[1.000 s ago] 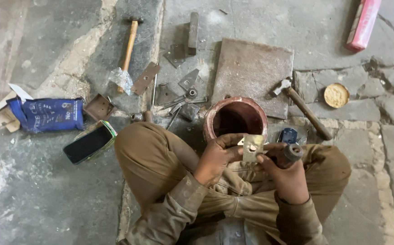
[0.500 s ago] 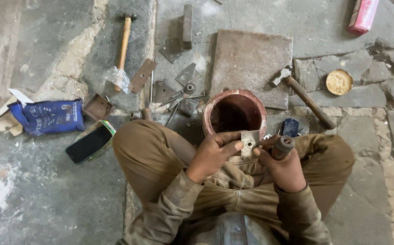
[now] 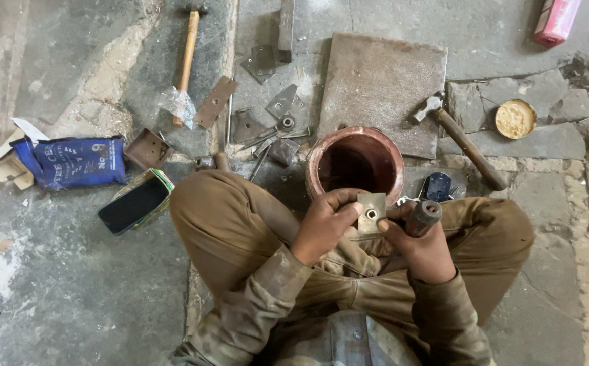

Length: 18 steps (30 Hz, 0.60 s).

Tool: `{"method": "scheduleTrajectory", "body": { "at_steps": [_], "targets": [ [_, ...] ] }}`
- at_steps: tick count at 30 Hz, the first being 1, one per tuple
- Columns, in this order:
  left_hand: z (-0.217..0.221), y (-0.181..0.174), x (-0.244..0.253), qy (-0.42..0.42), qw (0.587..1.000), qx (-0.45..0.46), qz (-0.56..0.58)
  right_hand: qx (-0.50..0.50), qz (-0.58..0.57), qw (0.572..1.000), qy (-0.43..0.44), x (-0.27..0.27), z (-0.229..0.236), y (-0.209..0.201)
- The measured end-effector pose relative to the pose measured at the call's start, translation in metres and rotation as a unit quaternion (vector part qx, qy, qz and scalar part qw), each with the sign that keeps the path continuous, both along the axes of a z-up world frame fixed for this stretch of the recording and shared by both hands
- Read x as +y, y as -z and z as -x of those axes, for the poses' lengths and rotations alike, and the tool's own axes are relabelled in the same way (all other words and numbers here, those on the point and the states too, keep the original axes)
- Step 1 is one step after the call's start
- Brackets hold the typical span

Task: The person sits on the floor and uses a hammer and chisel to shape a small metal piece. They repeatedly strike the chisel to create or enlarge a hole, then inspect the piece and use a hammer to flatten or shape it on a metal block.

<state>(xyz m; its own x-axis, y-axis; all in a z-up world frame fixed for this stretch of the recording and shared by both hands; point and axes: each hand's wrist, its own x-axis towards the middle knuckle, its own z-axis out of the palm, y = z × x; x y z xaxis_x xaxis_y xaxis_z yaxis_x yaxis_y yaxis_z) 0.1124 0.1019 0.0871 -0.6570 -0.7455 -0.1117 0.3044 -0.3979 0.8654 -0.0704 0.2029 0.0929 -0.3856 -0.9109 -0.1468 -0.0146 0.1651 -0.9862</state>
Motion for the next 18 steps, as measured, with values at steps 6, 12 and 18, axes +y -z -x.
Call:
{"method": "scheduleTrajectory", "body": {
  "at_steps": [6, 12, 18],
  "targets": [
    [0.013, 0.015, 0.018, 0.047, 0.918, 0.233, -0.317, -0.076, -0.040, 0.996, 0.028, -0.004, -0.005, -0.009],
    [0.024, 0.034, 0.023, -0.009, 0.919, 0.287, -0.271, -0.016, -0.097, 0.991, 0.087, 0.003, -0.003, -0.054],
    [0.021, 0.021, 0.014, 0.114, 0.969, 0.009, 0.220, 0.088, -0.053, 0.992, 0.072, 0.036, 0.034, -0.061]
  ]
}}
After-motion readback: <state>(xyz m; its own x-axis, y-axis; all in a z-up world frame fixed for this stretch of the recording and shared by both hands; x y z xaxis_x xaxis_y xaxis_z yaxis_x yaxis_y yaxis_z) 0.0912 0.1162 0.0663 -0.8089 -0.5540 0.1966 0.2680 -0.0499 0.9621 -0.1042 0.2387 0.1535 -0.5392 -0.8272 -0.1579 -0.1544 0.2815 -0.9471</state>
